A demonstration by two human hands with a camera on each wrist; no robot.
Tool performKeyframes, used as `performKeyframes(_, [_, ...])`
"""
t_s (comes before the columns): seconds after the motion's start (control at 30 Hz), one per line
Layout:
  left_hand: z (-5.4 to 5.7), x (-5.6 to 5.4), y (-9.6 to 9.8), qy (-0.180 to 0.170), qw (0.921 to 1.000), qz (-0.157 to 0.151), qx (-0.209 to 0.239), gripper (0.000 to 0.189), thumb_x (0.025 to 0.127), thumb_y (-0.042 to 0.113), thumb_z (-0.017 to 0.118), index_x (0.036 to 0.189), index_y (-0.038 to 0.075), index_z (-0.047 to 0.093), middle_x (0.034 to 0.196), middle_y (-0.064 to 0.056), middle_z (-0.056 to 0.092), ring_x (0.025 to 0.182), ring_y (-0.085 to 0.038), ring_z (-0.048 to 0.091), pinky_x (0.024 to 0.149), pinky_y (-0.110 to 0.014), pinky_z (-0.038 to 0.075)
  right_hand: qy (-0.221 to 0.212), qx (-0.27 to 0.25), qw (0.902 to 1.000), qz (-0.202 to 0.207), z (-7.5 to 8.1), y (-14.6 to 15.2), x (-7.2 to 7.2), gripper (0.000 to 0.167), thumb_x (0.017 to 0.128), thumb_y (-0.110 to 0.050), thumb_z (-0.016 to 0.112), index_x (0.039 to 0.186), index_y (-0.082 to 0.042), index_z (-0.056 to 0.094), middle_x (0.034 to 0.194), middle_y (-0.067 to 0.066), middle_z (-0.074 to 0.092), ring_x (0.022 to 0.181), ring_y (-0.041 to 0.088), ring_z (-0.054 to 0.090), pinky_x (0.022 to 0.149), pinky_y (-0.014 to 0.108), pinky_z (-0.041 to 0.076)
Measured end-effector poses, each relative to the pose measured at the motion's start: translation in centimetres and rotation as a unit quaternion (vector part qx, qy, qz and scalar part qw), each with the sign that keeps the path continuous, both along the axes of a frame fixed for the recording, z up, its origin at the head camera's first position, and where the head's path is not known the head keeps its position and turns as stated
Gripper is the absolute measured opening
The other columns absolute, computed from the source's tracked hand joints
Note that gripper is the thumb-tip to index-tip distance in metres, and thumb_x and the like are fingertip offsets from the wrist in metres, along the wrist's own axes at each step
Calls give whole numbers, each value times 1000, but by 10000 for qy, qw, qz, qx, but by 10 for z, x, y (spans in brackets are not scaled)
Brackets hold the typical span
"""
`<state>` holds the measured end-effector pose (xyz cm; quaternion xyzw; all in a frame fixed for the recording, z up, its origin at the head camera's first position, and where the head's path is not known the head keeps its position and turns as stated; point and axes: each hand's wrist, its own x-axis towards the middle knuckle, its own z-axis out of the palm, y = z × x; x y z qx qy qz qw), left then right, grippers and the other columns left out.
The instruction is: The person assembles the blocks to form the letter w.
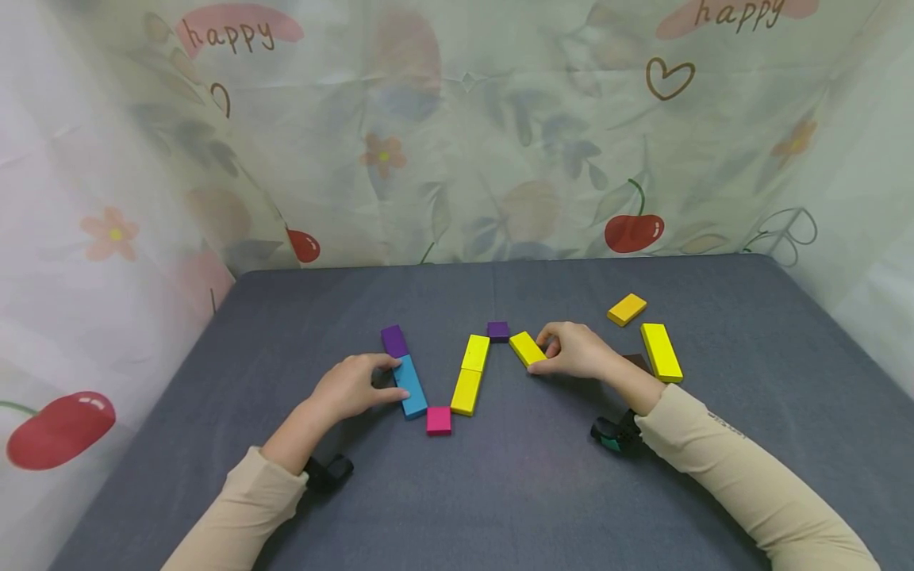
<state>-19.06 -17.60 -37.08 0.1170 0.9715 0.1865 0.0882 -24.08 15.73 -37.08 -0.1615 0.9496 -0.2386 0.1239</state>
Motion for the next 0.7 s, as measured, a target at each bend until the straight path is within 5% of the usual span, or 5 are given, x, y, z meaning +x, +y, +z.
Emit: performKeyframes(0.7, [1, 1, 0, -10, 10000, -21, -7, 57, 80, 40, 71, 127, 9, 58, 127, -11, 61, 118, -30, 54, 97, -50, 45, 41, -17, 10000, -45, 0, -4, 2, 49, 76, -34, 75, 109, -1, 60, 84, 8, 64, 71, 15, 55, 61, 23, 43])
